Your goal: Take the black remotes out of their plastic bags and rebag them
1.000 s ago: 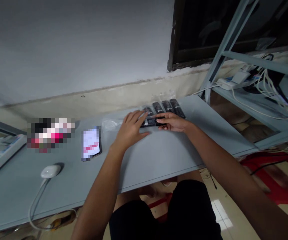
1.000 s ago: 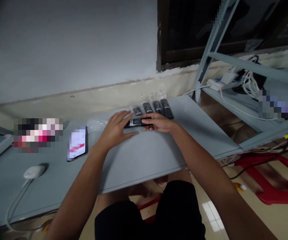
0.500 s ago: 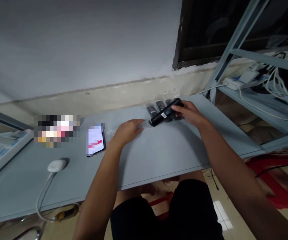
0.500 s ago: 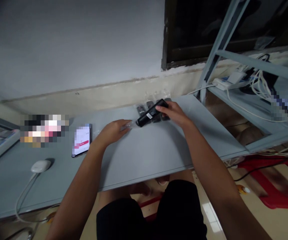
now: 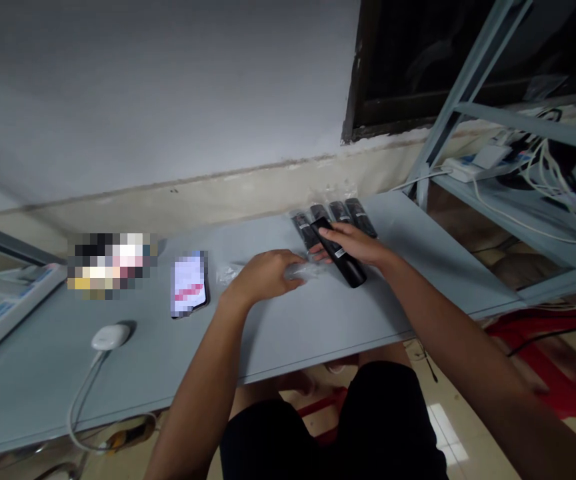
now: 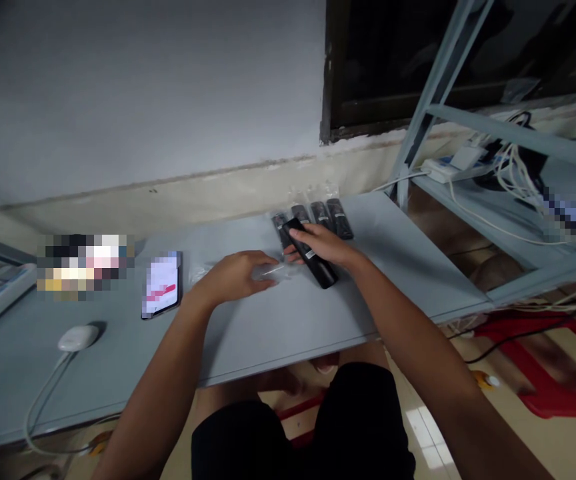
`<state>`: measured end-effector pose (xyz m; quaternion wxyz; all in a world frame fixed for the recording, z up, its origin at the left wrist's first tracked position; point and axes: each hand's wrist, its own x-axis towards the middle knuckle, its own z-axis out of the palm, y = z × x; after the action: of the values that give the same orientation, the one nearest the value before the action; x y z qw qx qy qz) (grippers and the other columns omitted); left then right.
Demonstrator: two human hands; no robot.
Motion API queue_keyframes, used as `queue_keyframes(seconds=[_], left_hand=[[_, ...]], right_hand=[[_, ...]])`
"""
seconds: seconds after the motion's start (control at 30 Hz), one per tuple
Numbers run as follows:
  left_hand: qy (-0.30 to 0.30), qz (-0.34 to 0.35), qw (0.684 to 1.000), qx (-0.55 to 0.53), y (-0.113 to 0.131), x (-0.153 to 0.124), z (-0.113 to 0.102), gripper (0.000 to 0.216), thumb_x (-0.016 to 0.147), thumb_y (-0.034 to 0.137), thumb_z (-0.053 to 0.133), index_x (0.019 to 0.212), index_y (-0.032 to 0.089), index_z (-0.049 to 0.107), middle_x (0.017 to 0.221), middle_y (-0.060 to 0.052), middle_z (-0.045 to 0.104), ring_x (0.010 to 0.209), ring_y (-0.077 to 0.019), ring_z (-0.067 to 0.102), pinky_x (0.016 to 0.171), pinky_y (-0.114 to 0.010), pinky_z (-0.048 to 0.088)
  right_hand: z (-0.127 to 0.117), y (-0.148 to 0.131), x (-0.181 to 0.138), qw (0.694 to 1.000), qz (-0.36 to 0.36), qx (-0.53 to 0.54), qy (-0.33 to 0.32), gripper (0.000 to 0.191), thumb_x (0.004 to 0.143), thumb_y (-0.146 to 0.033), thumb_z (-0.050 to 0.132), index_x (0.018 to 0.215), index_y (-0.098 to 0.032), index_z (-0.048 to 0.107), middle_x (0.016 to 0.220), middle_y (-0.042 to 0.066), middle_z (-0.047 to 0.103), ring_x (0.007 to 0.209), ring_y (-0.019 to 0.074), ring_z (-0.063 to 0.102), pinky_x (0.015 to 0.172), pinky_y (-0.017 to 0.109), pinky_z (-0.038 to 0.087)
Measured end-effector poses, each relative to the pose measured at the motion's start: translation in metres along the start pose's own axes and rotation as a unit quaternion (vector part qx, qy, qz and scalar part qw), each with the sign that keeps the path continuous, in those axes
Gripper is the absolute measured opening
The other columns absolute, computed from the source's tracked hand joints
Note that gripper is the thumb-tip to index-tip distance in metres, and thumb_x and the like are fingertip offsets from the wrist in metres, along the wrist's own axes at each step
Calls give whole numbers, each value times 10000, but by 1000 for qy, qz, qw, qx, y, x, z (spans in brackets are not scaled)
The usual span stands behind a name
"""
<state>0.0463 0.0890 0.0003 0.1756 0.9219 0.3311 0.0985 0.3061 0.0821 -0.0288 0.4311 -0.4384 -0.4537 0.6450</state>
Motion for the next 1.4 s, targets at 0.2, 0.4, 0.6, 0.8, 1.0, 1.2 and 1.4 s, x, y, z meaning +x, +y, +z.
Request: queue_keyframes(seconds=[0.2, 0.4, 0.6, 0.8, 1.0, 1.2, 1.4], left_hand=[[-1, 15, 999, -28, 3, 0, 0, 399, 850, 424, 760, 1230, 306, 781, 1223, -67, 783, 1053, -326, 737, 920, -421, 551], [0, 23, 1000, 16, -4, 1, 0, 459, 932, 405, 708, 1364, 253, 707, 1290, -102, 735, 1128, -304, 708, 995, -436, 544], [54, 57, 997, 27, -8, 4, 7, 424, 969, 351, 691, 1380, 242, 686, 1237, -101, 740, 1156, -289, 678, 1034, -459, 544], [119, 114, 986, 2, 2, 8, 10, 539, 965, 394, 728, 1462, 229, 600, 1286, -114, 729, 1177, -286, 672, 1038, -482, 557], [274, 160, 944, 87, 13, 12, 7, 516, 1009, 397, 673, 1493, 257, 565, 1444, -136, 648, 1364, -312, 570, 1121, -520, 490], [266, 184, 928, 184, 13, 15, 8, 328, 1048, 299, 615, 1371, 298, 667, 1410, -78, 700, 1389, -283, 566, 1138, -502, 436], [283, 175, 922, 197, 3, 13, 5, 247, 1044, 316, 631, 1272, 285, 722, 1309, -60, 749, 1260, -254, 630, 1059, -461, 458]], right_hand=[[9, 10, 7, 998, 23, 57, -19, 174, 992, -343, 727, 1042, -180, 696, 1098, 139, 807, 932, 207, 796, 967, 376, 653], [11, 16, 13, 998, -44, 34, 23, 210, 985, -408, 721, 1027, -208, 673, 1074, 116, 803, 944, 207, 783, 905, 363, 662], [7, 2, 3, 997, -52, 43, 34, 256, 916, -408, 727, 1000, -243, 550, 769, -7, 714, 554, 159, 666, 514, 305, 603], [-2, -10, -3, 990, -117, 50, 63, 381, 785, -310, 837, 1069, -260, 588, 936, -17, 726, 742, 159, 735, 687, 323, 662], [-4, -8, -5, 992, -112, -52, -16, 594, 824, -417, 854, 1370, -301, 651, 1035, 20, 754, 705, 174, 755, 604, 311, 656], [4, -5, -9, 976, -133, -123, -122, 532, 772, -383, 890, 1274, -256, 768, 1203, 38, 772, 833, 184, 766, 717, 323, 665], [2, -5, -7, 974, -125, -176, -63, 479, 746, -442, 901, 1152, -211, 795, 1051, 47, 799, 785, 189, 756, 733, 329, 641]])
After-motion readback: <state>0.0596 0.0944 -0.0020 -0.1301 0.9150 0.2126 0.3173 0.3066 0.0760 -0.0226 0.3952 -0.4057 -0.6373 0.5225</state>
